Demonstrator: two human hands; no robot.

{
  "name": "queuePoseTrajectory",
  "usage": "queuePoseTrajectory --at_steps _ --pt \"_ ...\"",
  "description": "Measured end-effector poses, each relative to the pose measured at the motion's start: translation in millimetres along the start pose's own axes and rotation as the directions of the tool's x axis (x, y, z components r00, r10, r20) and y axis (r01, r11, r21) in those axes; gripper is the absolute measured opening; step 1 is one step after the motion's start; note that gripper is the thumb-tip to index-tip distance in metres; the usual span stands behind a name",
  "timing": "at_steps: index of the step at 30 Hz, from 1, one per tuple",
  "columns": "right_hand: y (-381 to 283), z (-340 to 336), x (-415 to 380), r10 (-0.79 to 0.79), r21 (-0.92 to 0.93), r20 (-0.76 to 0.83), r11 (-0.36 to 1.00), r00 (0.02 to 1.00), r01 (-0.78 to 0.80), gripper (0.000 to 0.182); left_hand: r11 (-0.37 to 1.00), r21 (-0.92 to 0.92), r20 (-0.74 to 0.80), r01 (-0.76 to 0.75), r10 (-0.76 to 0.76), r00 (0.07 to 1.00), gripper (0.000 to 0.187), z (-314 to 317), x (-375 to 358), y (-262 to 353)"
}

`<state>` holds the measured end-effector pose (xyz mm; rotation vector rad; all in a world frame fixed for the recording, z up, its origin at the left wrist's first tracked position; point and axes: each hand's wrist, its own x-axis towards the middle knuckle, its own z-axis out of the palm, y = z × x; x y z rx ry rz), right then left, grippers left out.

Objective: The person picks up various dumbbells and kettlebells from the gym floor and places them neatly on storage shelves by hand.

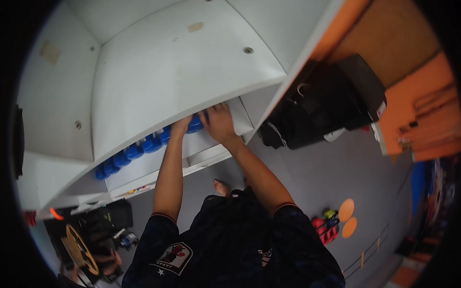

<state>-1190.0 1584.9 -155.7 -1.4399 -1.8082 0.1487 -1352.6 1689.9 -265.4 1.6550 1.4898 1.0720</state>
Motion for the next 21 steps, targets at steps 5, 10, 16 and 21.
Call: queuePoseTrajectory --at_steps 5,10,16,21 --pt "-21.1 -4.2 -26.9 0.03 0.03 -0.109 0.999 0.994 -0.026 0.038 0.868 0.481 0.054 -0.119 0.106 0.993 0.044 -32.5 -24.2 85.6" --pt "-55.9 -45.5 -126.2 0.092 0.141 -0.012 0.986 0.996 -0.09 0.032 0.866 0.487 -0.013 -0.113 0.137 0.991 0.048 -38.1 -43.4 127.9" --pt "-43.8 -68.6 -283.8 0.419 0.145 0.098 0.891 0.903 -0.429 0.024 0.754 0.526 0.057 -0.393 0.43 0.901 0.047 -43.2 -62.9 124.1" --pt "-66.9 -99.8 -373.6 0.642 0.121 -0.058 0.765 0.765 -0.633 0.017 0.715 0.35 -0.119 -0.605 0.675 0.728 0.027 -34.5 -145.6 166.3"
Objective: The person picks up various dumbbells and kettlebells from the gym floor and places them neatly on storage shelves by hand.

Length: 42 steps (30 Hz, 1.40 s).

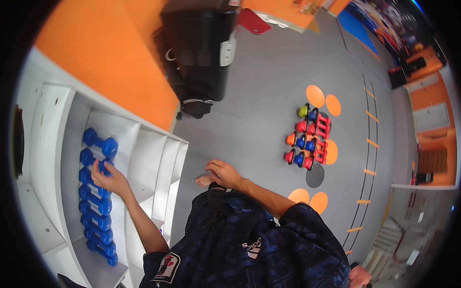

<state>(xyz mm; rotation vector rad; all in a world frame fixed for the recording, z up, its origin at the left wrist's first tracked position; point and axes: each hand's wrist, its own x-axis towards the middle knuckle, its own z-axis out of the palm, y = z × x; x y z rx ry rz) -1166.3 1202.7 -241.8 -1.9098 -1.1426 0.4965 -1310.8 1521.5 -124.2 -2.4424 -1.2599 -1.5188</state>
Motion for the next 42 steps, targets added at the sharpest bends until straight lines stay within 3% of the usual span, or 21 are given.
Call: queuePoseTrajectory --at_steps 2,6,10,16,19,23,27,30,33,39,42 --pt "6.4 -10.6 -33.9 0.08 0.029 -0.091 0.997 0.993 -0.078 0.015 0.995 -0.098 0.005 0.011 -0.011 1.0 0.024 -9.1 -29.7 32.8" --pt "17.8 -25.1 -104.6 0.226 0.117 -0.198 0.972 0.954 -0.206 0.015 0.858 -0.475 0.389 0.194 0.007 0.921 0.019 3.5 -125.4 95.6" --pt "24.9 -34.2 -181.4 0.3 0.131 -0.294 0.953 0.907 -0.273 0.017 0.725 -0.596 0.667 0.344 0.209 0.715 0.014 -7.0 -213.0 160.9" --pt "50.0 -46.6 -298.1 0.451 0.193 -0.395 0.892 0.8 -0.408 0.02 0.691 -0.465 0.885 0.553 0.382 0.267 0.012 -18.3 -305.4 203.4" --pt "54.1 -59.1 -339.8 0.592 0.33 -0.422 0.806 0.687 -0.492 0.02 0.649 -0.432 0.888 0.626 0.427 0.171 0.012 -6.2 -342.2 198.0" --pt "64.2 -61.8 -369.0 0.673 0.454 -0.524 0.739 0.522 -0.498 0.023 0.747 -0.438 0.863 0.5 0.505 0.002 0.015 -10.0 -346.1 225.8" --pt "62.6 -76.1 -377.3 0.678 0.458 -0.62 0.721 0.394 -0.52 0.035 0.729 -0.498 0.76 0.47 0.627 -0.168 0.021 -0.7 -355.3 277.4" --pt "62.0 -89.5 -384.7 0.689 0.467 -0.68 0.669 0.249 -0.578 0.044 0.597 -0.736 0.567 0.319 0.801 -0.189 0.028 20.2 -361.9 315.9" --pt "48.0 -101.7 -396.3 0.71 0.514 -0.698 0.586 0.092 -0.627 0.055 0.551 -0.765 0.491 0.333 0.834 -0.253 0.036 35.7 -371.0 352.3" --pt "38.4 -89.3 -430.9 0.586 0.474 -0.793 0.426 -0.164 -0.771 0.069 0.516 -0.772 0.364 0.371 0.837 -0.408 0.054 53.3 -406.6 419.5" --pt "30.5 -75.8 -453.2 0.594 0.596 -0.739 0.36 -0.316 -0.718 0.071 0.509 -0.779 0.337 0.367 0.833 -0.439 0.06 46.5 -430.0 444.4"
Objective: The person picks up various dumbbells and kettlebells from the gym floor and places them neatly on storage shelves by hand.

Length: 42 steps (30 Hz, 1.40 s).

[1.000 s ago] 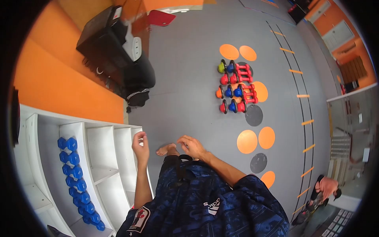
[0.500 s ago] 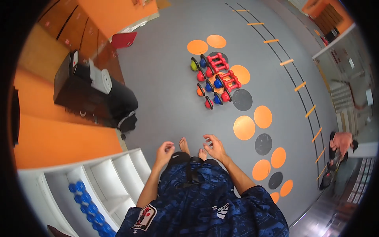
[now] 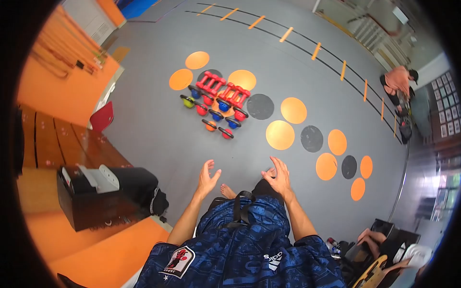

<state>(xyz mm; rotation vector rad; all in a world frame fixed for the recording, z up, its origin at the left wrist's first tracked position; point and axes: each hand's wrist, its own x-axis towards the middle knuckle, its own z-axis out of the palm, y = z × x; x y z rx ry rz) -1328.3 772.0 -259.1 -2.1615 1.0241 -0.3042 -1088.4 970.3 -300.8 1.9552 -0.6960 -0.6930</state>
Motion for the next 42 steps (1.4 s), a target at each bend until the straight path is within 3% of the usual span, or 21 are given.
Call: queuePoseTrajectory --at_steps 8,17,27,42 --pt "82.4 -63.7 25.6 0.126 0.007 -0.164 0.992 0.978 -0.127 0.068 0.996 0.066 0.131 -0.067 0.058 0.99 0.068 93.0 77.7 58.8" --pt "173.3 -177.8 94.4 0.148 0.104 -0.267 0.987 0.952 -0.124 0.062 0.986 0.102 0.209 -0.133 0.11 0.972 0.067 219.6 142.5 134.7" --pt "195.5 -224.7 235.0 0.008 0.122 -0.1 0.993 0.995 0.004 0.042 0.983 -0.092 0.05 -0.16 0.165 0.985 0.052 275.4 220.0 195.7" --pt "180.0 -242.0 475.6 -0.084 0.08 0.121 0.994 0.989 0.075 0.037 0.975 -0.196 -0.014 -0.102 0.101 0.995 0.052 297.8 444.2 247.8"
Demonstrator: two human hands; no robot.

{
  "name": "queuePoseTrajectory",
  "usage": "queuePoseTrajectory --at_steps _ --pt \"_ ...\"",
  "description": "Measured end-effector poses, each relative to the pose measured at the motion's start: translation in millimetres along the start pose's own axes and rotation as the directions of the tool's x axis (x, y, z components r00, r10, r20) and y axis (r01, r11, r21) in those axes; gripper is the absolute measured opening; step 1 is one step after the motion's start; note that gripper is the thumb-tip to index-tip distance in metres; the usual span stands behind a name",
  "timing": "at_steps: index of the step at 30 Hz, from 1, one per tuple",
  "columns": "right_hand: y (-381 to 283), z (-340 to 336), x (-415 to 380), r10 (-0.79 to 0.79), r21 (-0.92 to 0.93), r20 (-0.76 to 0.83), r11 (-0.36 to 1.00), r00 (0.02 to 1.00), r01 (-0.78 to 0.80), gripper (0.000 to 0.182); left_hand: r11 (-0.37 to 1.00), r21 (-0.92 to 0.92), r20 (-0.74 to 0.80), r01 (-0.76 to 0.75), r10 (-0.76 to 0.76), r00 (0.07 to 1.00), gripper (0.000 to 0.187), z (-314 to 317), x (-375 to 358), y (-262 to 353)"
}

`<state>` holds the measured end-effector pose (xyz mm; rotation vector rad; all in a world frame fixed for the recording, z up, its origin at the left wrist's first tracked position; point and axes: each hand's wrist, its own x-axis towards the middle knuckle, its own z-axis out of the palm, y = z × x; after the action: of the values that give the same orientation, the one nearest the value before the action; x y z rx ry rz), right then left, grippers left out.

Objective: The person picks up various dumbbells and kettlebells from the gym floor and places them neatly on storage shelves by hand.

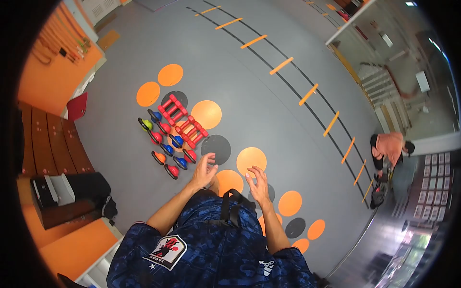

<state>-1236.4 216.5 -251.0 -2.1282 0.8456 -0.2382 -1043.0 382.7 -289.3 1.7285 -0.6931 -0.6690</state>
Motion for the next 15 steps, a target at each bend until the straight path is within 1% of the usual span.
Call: queuePoseTrajectory --at_steps 2,6,8,11,12,14,15 --pt "-6.4 1.0 33.4 -0.029 0.014 0.031 1.0 0.999 0.028 0.037 1.0 0.014 -0.056 0.0 0.001 0.998 0.052 -4.3 25.9 5.4" --pt "-16.6 3.1 102.3 -0.154 0.019 0.107 0.988 0.982 0.153 0.037 0.999 0.01 -0.168 0.036 -0.033 0.985 0.055 -12.2 68.0 5.2" --pt "-18.6 4.3 137.8 -0.218 0.006 0.151 0.976 0.964 0.219 0.036 0.995 -0.007 -0.216 0.098 -0.097 0.972 0.057 -12.4 83.0 4.2" --pt "-3.5 7.0 194.6 -0.338 0.015 0.228 0.939 0.913 0.344 0.037 0.979 -0.036 -0.283 0.2 -0.202 0.938 0.059 -11.3 103.8 -2.5" --pt "-1.8 5.2 217.7 -0.31 0.06 0.275 0.95 0.91 0.305 0.037 0.971 -0.054 -0.31 0.235 -0.24 0.92 0.06 -9.5 112.6 -5.8" --pt "3.7 -0.8 253.9 -0.243 0.134 0.395 0.969 0.886 0.206 0.038 0.962 -0.057 -0.405 0.267 -0.267 0.875 0.061 -0.6 122.7 -11.9" --pt "8.7 -1.5 274.2 -0.246 0.162 0.432 0.968 0.868 0.194 0.038 0.958 -0.053 -0.451 0.282 -0.275 0.849 0.061 2.3 129.2 -11.6"
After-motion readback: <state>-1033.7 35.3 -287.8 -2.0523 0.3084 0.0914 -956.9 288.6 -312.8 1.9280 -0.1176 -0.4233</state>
